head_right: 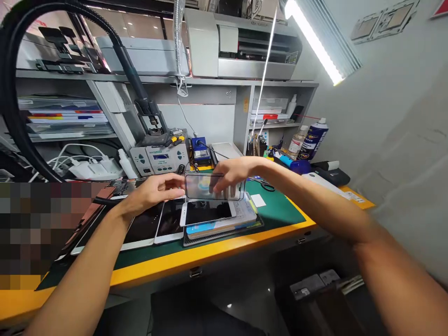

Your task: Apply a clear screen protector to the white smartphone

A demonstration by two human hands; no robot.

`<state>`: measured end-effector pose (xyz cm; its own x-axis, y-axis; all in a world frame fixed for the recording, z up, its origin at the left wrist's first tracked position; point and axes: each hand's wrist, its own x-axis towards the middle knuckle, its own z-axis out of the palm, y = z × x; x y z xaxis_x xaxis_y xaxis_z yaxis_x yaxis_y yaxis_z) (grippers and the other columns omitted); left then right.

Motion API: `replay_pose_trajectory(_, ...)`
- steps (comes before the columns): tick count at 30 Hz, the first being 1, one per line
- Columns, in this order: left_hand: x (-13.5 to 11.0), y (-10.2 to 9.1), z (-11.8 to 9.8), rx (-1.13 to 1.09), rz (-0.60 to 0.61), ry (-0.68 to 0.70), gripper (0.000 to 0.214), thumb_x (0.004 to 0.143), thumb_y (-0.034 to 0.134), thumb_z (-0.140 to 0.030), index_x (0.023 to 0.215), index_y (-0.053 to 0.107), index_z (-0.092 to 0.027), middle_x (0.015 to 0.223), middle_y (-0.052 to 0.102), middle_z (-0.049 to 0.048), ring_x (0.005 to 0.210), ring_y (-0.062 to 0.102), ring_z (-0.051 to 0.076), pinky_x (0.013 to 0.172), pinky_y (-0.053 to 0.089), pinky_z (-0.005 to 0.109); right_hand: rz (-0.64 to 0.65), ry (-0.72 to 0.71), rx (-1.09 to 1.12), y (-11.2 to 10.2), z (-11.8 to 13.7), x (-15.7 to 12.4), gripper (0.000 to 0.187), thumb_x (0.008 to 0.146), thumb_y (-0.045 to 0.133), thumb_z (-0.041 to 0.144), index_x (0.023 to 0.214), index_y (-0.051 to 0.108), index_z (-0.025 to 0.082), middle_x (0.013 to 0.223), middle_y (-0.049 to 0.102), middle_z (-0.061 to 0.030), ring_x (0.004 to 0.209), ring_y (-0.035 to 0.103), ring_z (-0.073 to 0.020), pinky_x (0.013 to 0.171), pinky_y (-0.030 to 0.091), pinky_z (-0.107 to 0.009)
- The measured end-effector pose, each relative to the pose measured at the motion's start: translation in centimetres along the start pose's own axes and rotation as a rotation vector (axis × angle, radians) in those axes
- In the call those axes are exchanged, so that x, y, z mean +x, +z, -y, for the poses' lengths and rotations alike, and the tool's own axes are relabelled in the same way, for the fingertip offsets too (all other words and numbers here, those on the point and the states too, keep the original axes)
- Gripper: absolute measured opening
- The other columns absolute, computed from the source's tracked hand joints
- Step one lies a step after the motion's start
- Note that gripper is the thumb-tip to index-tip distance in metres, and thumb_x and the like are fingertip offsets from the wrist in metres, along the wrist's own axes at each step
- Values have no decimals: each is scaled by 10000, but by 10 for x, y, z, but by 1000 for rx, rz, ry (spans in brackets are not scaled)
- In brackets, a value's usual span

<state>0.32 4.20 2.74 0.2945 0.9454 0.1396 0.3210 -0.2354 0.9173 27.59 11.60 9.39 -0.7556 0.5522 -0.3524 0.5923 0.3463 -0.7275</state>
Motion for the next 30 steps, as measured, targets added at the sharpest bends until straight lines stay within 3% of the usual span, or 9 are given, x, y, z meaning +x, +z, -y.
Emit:
replay_pose_trajectory(3, -3, 4, -6, 166, 76, -7, 397, 755, 836, -445, 1073, 801, -212, 776, 695, 19, 724, 625, 187, 625, 498, 250, -19, -111, -243, 12, 2, 7, 192, 783, 782, 299, 934, 824, 189, 783, 783, -25, 625, 674, -157, 565, 483, -254)
replay_pose_trajectory(6, -5, 10, -10, 173, 92, -48, 304, 787, 796, -448, 947, 790, -190, 660, 652, -3, 548, 567, 143, 491, 436, 227, -51, -168, -378, 21, 1, 12, 191, 814, 727, 263, 968, 823, 204, 805, 786, -10, 655, 662, -152, 580, 456, -254)
replay_pose_trajectory(9, -6, 13, -11, 183, 106, -67, 282, 819, 762, -460, 873, 769, -183, 608, 633, -7, 469, 560, 128, 420, 378, 208, -72, -177, -413, 25, 3, 15, 166, 813, 723, 261, 936, 821, 209, 804, 780, 4, 691, 654, -150, 606, 442, -251)
replay_pose_trajectory(14, -6, 12, -5, 196, 113, -77, 331, 849, 735, -488, 959, 781, -180, 627, 648, 10, 500, 616, 148, 403, 408, 201, -98, -167, -405, 16, 1, -2, 273, 800, 762, 328, 1037, 817, 205, 800, 773, -4, 667, 644, -152, 587, 426, -254)
replay_pose_trajectory(18, -7, 13, -3, 188, 107, -75, 318, 855, 733, -486, 926, 768, -177, 590, 636, 11, 508, 622, 159, 417, 450, 211, -340, -170, -61, 27, -22, -25, 584, 761, 823, 444, 1285, 724, 205, 958, 788, -51, 797, 698, -205, 668, 492, -290)
replay_pose_trajectory(21, -7, 16, -4, 177, 100, -75, 304, 851, 740, -486, 896, 759, -186, 590, 645, 11, 516, 639, 168, 411, 455, 211, -634, -268, 439, 58, -46, -24, 585, 762, 773, 353, 1322, 666, 219, 1135, 769, -87, 1017, 697, -249, 841, 529, -364)
replay_pose_trajectory(23, -7, 18, -5, 171, 84, -84, 302, 835, 757, -488, 879, 751, -189, 581, 647, 8, 512, 645, 174, 401, 452, 213, -812, -327, 639, 81, -58, -15, 574, 681, 717, 273, 1252, 679, 219, 1127, 754, -84, 1056, 674, -261, 842, 524, -372)
replay_pose_trajectory(26, -6, 19, -5, 161, 69, -96, 310, 816, 778, -488, 875, 734, -187, 584, 652, 6, 508, 649, 177, 400, 457, 216, -924, -337, 711, 105, -66, -1, 619, 617, 623, 235, 1234, 669, 235, 1116, 726, -63, 1048, 633, -269, 804, 509, -367)
replay_pose_trajectory(30, -7, 19, -5, 167, 86, -98, 321, 835, 760, -499, 897, 726, -186, 609, 648, 3, 522, 651, 170, 416, 473, 217, -943, -321, 691, 114, -63, 8, 670, 600, 599, 213, 1266, 642, 268, 1013, 722, -37, 953, 619, -268, 756, 495, -373)
